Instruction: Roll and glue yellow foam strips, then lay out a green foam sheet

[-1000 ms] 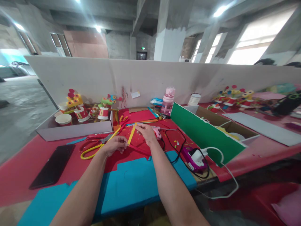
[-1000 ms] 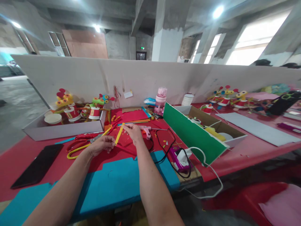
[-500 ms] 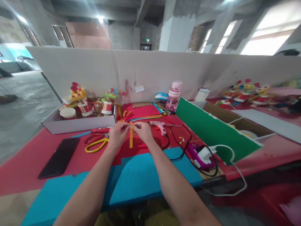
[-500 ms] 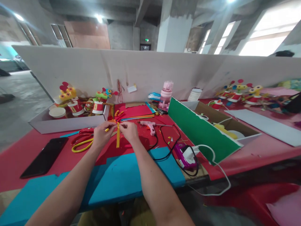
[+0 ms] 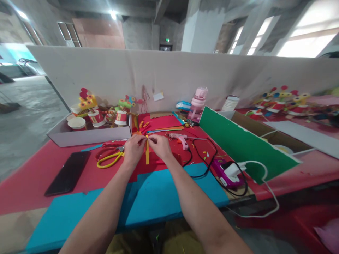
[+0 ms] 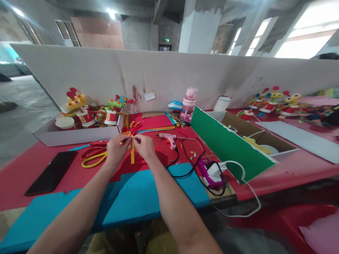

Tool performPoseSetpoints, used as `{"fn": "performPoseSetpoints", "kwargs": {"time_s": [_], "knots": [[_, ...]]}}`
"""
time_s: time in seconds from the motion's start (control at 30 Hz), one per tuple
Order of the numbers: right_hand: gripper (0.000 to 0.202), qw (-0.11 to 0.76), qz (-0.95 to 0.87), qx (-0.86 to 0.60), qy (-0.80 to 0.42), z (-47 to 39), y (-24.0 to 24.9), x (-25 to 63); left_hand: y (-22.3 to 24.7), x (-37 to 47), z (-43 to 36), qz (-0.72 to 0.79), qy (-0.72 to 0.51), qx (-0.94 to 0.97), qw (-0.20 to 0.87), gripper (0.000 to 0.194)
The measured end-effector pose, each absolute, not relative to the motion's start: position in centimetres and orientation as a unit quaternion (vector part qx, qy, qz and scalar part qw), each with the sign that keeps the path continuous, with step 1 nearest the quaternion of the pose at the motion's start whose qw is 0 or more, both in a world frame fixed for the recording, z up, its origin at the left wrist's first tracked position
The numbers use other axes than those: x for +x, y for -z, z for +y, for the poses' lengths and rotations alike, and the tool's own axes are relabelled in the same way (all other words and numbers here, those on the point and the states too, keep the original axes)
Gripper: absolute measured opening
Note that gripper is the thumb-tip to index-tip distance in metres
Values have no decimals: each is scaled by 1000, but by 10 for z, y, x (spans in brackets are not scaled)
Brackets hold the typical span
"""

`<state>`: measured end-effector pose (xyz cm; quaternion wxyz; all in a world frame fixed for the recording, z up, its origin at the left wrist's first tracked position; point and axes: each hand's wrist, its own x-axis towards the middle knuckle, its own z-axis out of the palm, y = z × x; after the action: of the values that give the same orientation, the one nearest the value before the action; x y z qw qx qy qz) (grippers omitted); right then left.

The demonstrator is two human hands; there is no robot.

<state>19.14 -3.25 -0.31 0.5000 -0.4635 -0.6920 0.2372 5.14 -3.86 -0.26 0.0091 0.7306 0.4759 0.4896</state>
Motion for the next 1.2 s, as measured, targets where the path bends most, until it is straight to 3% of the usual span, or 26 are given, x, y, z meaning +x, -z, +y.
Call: {"fn": "performPoseSetpoints", "kwargs": {"time_s": [0.57, 1.2], "knots": [[16, 495, -723, -442, -193, -34, 5, 193, 0, 51, -39, 481, -479, 735, 13, 13], [18, 500, -718, -431, -222, -32, 6, 191, -2, 53, -41, 497, -499, 709, 28, 7]]}}
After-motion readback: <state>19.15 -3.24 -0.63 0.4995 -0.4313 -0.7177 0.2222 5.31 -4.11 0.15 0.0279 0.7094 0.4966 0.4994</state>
